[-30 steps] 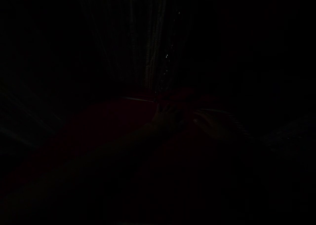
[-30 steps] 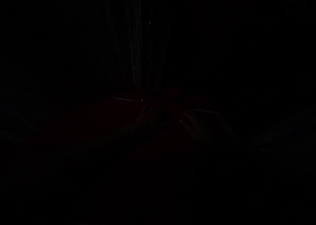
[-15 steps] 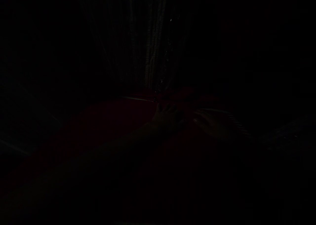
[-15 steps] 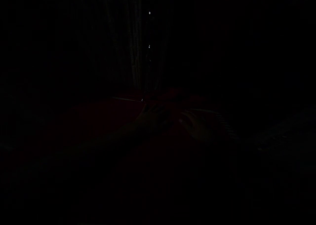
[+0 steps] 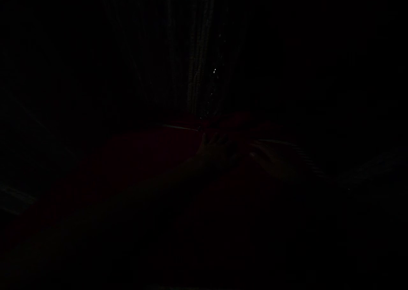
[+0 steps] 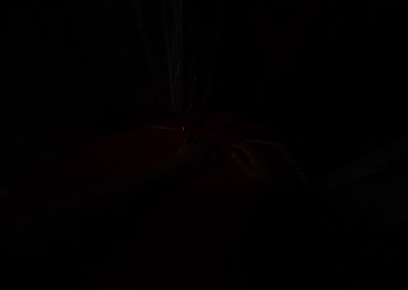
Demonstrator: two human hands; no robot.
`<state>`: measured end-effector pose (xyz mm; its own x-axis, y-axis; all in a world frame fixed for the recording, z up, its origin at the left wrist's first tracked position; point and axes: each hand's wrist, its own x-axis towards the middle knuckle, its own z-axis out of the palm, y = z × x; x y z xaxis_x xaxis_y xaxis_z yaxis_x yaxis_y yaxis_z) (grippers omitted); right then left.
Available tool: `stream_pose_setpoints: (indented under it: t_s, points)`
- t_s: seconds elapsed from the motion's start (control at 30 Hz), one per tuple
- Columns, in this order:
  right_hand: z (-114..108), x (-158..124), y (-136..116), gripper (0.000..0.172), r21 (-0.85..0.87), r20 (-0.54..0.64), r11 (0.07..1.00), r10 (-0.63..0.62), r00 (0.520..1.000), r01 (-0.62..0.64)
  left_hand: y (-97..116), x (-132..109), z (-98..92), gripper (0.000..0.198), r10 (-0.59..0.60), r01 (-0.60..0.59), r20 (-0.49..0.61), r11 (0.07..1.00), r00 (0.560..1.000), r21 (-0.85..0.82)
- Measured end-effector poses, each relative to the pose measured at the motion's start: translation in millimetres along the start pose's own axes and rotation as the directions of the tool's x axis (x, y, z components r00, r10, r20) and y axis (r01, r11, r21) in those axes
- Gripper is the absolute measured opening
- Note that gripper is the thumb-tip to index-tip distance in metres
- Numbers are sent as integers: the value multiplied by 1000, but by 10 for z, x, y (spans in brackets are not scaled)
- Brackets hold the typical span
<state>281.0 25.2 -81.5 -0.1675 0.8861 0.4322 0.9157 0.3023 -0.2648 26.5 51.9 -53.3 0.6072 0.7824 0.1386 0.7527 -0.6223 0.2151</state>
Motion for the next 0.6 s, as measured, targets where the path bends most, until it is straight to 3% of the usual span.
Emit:
stream_pose_setpoints:
  t_s: [0.43,0.6]
  points:
    - [-25,13,-3,57,-37,-4,999,-8,1000,7,18,-5,-42,67,-16,16,40,1000,999,6]
    - [21,3,19,60,35,-12,999,14,1000,-14,7,-5,-25,66,-2,2,23,1000,1000,1]
